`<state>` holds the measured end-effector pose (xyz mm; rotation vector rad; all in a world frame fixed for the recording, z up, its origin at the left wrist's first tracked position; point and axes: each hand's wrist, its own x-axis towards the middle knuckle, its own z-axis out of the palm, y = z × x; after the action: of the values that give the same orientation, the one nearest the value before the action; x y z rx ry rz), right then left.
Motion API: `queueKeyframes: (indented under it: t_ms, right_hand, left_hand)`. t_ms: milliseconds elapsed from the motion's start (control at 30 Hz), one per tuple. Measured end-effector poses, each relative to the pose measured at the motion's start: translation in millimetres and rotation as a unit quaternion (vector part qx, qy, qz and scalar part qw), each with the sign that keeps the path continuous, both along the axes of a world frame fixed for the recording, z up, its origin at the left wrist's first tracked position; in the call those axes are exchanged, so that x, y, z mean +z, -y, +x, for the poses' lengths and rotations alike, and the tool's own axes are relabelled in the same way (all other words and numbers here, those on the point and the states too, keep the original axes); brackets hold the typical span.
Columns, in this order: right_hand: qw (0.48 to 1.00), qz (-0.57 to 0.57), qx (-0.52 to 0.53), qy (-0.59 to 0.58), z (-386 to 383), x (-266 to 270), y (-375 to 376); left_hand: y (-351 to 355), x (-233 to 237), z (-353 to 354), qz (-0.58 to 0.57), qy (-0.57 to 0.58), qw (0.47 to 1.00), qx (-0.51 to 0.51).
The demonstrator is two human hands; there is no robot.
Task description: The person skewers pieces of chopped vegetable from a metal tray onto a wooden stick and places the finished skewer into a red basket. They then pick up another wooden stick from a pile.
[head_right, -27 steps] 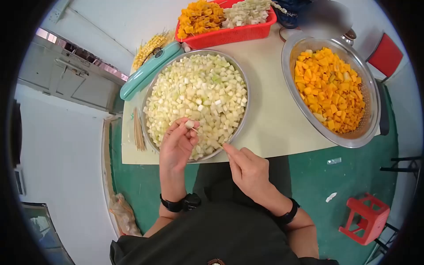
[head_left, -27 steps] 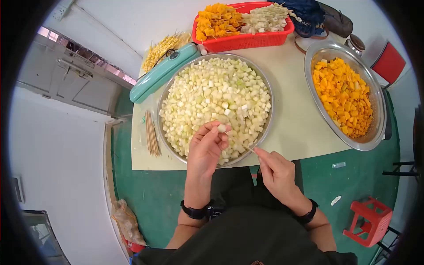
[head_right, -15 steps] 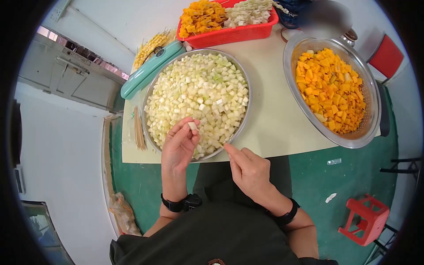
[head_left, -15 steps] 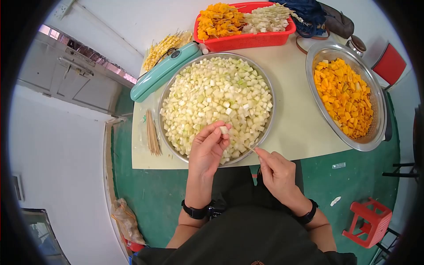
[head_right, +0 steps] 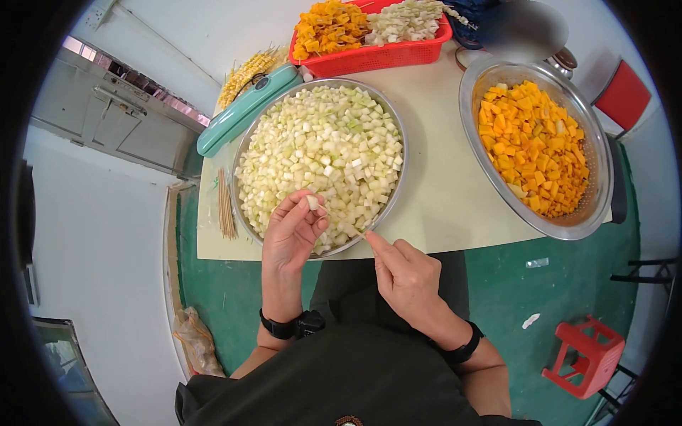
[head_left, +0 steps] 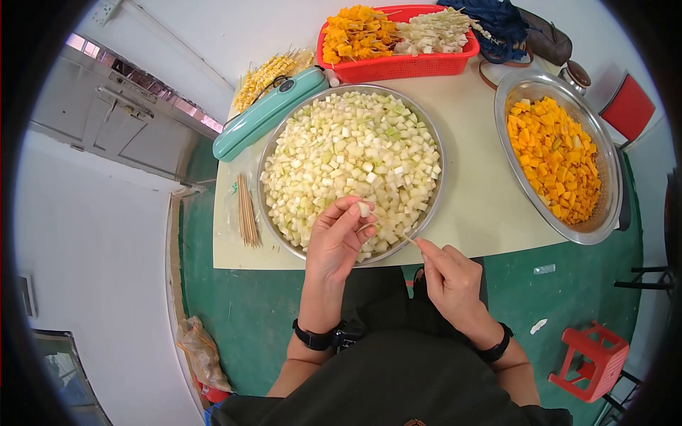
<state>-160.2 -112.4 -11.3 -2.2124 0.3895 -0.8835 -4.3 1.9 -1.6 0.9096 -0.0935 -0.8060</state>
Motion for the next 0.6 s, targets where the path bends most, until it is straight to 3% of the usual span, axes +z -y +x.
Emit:
queueKeyframes:
  t_ms: [600]
  right_hand:
    - [1.0,-0.024,-0.007,-0.005,-6.1,-0.7,-0.8]
  left_hand:
    - [2.5,-3.8,-3.6,0.003,0.062,0.998,0.009]
